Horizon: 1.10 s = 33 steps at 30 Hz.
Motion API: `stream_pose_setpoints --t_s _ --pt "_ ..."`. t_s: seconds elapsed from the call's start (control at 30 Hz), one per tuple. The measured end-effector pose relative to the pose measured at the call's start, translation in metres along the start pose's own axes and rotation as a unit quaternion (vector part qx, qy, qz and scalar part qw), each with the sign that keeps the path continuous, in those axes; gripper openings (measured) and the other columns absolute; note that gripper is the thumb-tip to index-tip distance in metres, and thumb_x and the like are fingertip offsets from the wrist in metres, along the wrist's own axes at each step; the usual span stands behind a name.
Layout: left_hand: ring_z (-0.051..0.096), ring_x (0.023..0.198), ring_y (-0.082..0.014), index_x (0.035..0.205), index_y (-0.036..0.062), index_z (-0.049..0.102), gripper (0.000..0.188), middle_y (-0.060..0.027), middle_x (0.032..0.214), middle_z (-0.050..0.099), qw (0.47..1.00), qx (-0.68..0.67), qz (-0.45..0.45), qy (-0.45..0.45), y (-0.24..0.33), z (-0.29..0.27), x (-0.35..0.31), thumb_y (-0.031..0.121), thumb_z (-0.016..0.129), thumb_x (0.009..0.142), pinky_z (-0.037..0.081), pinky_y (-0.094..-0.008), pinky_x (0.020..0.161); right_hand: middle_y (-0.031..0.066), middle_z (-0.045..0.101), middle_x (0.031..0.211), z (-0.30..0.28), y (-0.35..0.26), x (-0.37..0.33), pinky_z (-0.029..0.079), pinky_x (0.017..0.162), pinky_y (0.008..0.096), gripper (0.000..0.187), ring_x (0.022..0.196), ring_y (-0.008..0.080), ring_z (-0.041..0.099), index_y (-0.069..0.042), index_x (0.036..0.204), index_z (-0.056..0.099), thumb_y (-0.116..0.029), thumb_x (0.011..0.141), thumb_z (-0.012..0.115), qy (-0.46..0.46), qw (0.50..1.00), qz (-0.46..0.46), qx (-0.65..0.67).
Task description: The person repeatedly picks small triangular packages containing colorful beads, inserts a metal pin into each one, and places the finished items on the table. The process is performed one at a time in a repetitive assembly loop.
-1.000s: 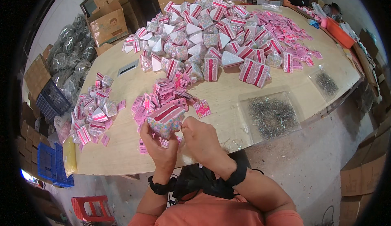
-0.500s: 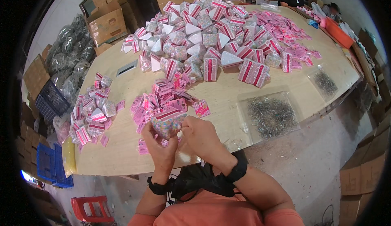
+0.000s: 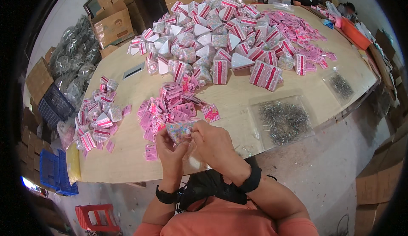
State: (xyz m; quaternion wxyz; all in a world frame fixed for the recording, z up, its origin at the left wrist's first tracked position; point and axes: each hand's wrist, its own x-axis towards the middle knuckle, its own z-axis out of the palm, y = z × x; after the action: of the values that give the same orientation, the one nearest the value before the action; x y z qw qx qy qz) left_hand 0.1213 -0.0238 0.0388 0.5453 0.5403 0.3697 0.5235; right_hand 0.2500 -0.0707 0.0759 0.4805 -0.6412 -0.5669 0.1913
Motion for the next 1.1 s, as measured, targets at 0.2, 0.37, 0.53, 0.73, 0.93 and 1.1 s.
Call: stream_pose_setpoints --t_s 0.2,0.37,0.53,0.73,0.93,1.1 --pt "0.049 0.096 -0.0157 0.116 -0.0027 0.034 0.056 -0.0108 0.104 0.047 0.997 -0.065 -0.044 -0.005 -0.002 0.001 -0.002 0.0 0.063 0.068 0.042 -0.0283 0.084 0.019 0.057 0.071 -0.001 0.001 -0.005 0.043 0.06 0.0448 0.009 0.069 0.0385 0.057 -0.004 0.086 0.052 -0.013 0.083 0.05 -0.014 0.999 -0.033 0.023" --pt "0.049 0.096 -0.0157 0.117 -0.0029 0.034 0.056 -0.0108 0.104 0.047 0.997 -0.062 -0.043 -0.008 -0.003 0.004 -0.003 0.001 0.063 0.069 0.042 -0.028 0.084 0.0177 0.057 0.073 -0.004 0.001 -0.007 0.045 0.059 0.0378 0.008 0.068 0.0338 0.058 -0.002 0.087 0.055 -0.007 0.081 0.052 0.011 0.999 -0.05 0.004" --pt "0.048 0.096 -0.0157 0.119 -0.0026 0.033 0.058 -0.011 0.105 0.046 0.998 -0.047 -0.03 -0.001 0.0 0.005 -0.007 0.001 0.063 0.069 0.042 -0.027 0.083 0.0175 0.058 0.076 -0.005 -0.001 -0.011 0.046 0.059 0.0353 0.01 0.069 0.0328 0.059 -0.002 0.089 0.056 -0.005 0.08 0.052 0.04 0.997 -0.054 -0.04" --pt "0.047 0.097 -0.0162 0.12 -0.003 0.032 0.06 -0.0116 0.106 0.045 1.0 -0.009 -0.005 0.003 0.001 0.008 -0.01 0.001 0.063 0.069 0.041 -0.028 0.083 0.0154 0.057 0.074 -0.001 0.004 -0.015 0.045 0.056 0.0376 0.012 0.065 0.0327 0.057 -0.003 0.089 0.054 -0.005 0.078 0.054 0.046 0.985 -0.13 -0.106" --pt "0.048 0.099 -0.0202 0.121 -0.0041 0.031 0.062 -0.0122 0.109 0.043 0.975 0.178 0.129 0.019 -0.003 0.004 -0.01 0.0 0.064 0.068 0.042 -0.0325 0.088 0.0129 0.054 0.067 -0.004 0.006 -0.013 0.043 0.052 0.0392 0.017 0.059 0.0316 0.055 -0.004 0.091 0.053 -0.007 0.074 0.055 0.028 0.964 -0.18 -0.192" --pt "0.048 0.099 -0.0228 0.122 -0.0056 0.032 0.063 -0.0151 0.108 0.043 0.955 0.239 0.171 0.031 -0.002 0.003 -0.011 0.001 0.063 0.068 0.041 -0.0334 0.086 0.013 0.055 0.064 0.001 0.01 -0.007 0.043 0.05 0.0341 0.008 0.053 0.0243 0.054 -0.003 0.084 0.055 -0.006 0.078 0.052 0.042 0.993 -0.102 -0.051"
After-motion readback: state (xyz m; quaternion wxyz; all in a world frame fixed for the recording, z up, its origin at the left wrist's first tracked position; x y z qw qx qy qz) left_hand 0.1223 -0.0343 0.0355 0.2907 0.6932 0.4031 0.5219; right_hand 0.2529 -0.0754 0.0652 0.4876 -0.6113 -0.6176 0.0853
